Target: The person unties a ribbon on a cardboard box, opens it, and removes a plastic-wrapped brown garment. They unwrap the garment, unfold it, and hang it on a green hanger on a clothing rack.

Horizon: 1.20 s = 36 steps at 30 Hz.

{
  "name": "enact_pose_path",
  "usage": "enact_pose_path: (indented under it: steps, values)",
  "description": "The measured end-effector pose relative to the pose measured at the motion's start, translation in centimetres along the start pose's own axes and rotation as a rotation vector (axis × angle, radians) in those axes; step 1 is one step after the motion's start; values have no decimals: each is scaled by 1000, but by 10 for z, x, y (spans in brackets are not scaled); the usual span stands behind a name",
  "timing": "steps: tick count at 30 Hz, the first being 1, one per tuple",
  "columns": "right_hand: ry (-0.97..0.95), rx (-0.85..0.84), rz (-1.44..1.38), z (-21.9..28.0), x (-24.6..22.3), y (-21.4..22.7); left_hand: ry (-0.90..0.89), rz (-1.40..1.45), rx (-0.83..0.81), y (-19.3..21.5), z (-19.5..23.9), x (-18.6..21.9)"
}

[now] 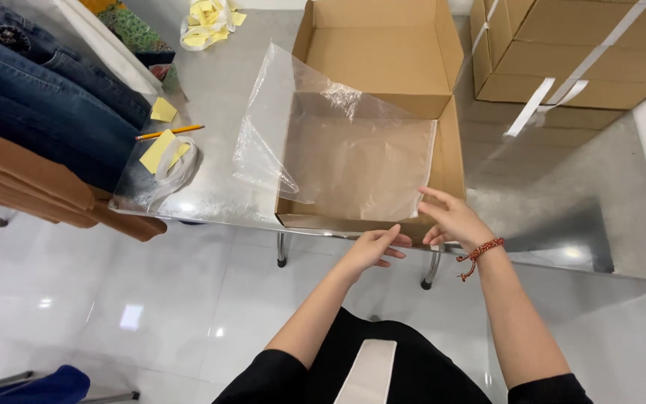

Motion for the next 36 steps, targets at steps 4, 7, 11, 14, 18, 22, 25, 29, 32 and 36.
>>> enact_pose_path:
  steps: [4,7,11,14,18,22,25,29,32,36]
  values:
    - [-64,-69,41,-15,11,-8,-14,67,10,-12,-21,-5]
    - [115,-16,-3,-33,7,-6,-47,212,88,-11,-18,7]
    - [439,149,242,1,-41,-3,-98,435,203,-2,-2,32]
    - [608,278,280,40,-71,8,-164,747,258,14,-13,33]
    - [689,456,240,67,-41,57,-237,1063,354,50,-32,-10]
    - [582,544,265,82,-2,96,-269,979,544,80,-12,-32]
    - [474,563,279,74,33,114,-314,1007,621,96,15,-45]
    - [244,538,321,66,66,131,-249,930,760,114,72,-33]
    - [142,562,292,51,79,140,-185,825,903,137,104,-28]
    - [53,500,233,29,79,133,-107,630,964,155,124,-7]
Point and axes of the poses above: each hand's wrist, its own z-axis away from the middle knuckle, its own y-axis out of the back of the hand, x = y × z, the point moved 9 cm from there along -z, towards the middle knuckle, and after that the axes turned 2 degrees about -x, right-handed, at the moved point
